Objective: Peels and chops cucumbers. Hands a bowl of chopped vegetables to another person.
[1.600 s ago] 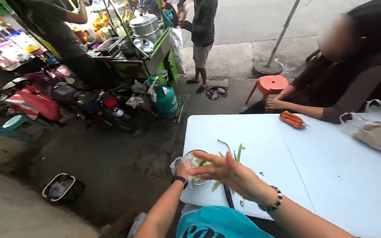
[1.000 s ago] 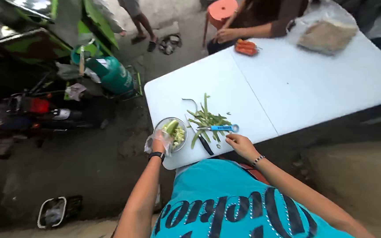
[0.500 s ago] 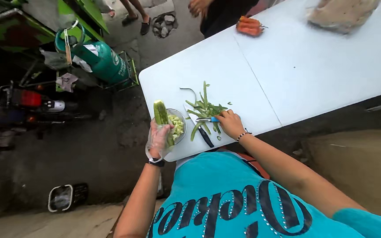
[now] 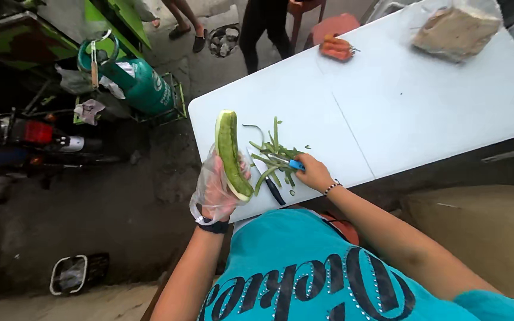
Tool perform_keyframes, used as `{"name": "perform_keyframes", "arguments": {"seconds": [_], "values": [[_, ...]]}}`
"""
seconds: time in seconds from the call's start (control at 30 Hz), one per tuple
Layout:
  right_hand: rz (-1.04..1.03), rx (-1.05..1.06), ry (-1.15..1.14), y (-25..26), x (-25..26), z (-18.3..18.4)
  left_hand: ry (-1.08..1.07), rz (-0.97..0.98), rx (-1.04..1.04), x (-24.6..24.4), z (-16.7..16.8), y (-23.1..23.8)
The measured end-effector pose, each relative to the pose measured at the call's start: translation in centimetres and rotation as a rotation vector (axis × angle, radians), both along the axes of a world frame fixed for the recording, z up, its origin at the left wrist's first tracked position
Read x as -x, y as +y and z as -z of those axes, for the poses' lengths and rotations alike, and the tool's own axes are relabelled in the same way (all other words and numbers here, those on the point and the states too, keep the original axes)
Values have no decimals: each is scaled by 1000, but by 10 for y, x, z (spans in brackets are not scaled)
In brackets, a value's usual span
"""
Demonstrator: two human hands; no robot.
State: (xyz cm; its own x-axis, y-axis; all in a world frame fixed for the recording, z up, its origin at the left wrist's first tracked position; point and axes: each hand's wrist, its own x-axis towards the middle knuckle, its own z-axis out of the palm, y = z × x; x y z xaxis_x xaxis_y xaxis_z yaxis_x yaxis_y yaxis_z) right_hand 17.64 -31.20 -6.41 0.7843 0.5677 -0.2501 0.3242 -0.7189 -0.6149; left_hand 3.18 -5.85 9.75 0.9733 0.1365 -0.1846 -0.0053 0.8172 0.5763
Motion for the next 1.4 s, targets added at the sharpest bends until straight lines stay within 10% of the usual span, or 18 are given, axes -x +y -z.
{"name": "perform_keyframes", "arguments": {"seconds": [0.6,0.9,1.4], "values": [[47,-761,93,-11,49,-117,20,-12,-36,-23,-13,-26],[-355,-731,-252,-8,54,-152,-8,83,8,-22,-27,-36],[-360,-715,-357,-4,60,-149,85,98,80,-17,-34,-44]]}}
